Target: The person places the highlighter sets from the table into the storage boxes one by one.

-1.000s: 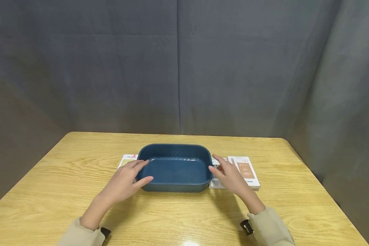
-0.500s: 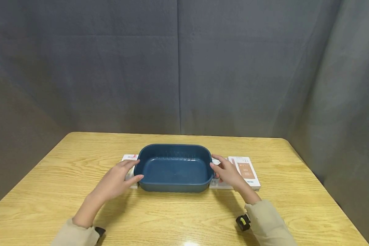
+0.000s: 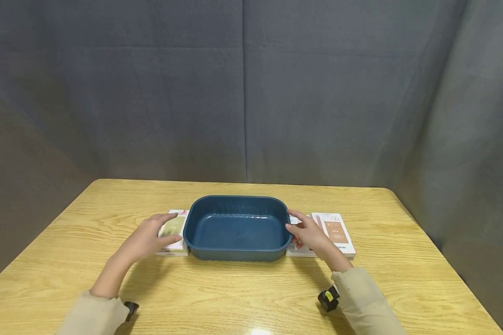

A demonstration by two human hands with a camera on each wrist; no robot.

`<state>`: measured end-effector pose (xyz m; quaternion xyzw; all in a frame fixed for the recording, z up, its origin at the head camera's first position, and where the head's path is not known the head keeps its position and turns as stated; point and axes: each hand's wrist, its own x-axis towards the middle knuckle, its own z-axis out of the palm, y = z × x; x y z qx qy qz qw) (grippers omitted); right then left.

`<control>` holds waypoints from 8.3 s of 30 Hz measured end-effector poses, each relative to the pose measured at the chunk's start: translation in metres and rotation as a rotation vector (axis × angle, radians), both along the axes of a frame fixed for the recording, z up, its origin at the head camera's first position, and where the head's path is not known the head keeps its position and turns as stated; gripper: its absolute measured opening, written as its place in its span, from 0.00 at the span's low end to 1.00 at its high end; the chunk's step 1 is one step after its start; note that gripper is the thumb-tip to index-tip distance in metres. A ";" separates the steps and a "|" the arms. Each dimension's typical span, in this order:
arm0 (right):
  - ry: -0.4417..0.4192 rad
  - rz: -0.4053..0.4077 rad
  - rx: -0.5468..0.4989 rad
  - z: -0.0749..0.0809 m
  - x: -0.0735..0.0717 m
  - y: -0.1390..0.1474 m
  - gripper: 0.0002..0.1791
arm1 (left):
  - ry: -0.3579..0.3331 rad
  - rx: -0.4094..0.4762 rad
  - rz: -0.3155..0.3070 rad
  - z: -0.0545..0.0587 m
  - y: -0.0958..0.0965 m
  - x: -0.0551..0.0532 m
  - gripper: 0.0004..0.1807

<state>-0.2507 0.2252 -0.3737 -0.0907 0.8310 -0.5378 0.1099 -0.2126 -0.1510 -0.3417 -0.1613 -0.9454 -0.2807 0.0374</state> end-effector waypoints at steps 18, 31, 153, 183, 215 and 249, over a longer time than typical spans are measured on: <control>-0.141 0.081 -0.281 0.002 -0.001 0.001 0.32 | -0.110 0.091 0.041 -0.008 -0.020 -0.017 0.34; -0.134 0.102 -0.303 -0.001 -0.002 0.002 0.31 | -0.321 0.183 0.097 -0.014 -0.026 -0.023 0.35; -0.160 0.120 -0.367 -0.004 -0.004 0.004 0.34 | -0.106 0.589 0.343 0.036 -0.016 -0.016 0.22; -0.198 0.082 -0.355 -0.002 -0.003 0.002 0.32 | -0.283 0.804 0.123 0.026 0.011 -0.019 0.31; -0.189 0.104 -0.405 -0.007 -0.004 0.005 0.34 | -0.380 0.597 0.129 0.004 0.053 -0.035 0.30; -0.259 0.152 -0.570 -0.012 -0.006 0.007 0.35 | -0.410 0.457 0.129 -0.008 0.074 -0.046 0.27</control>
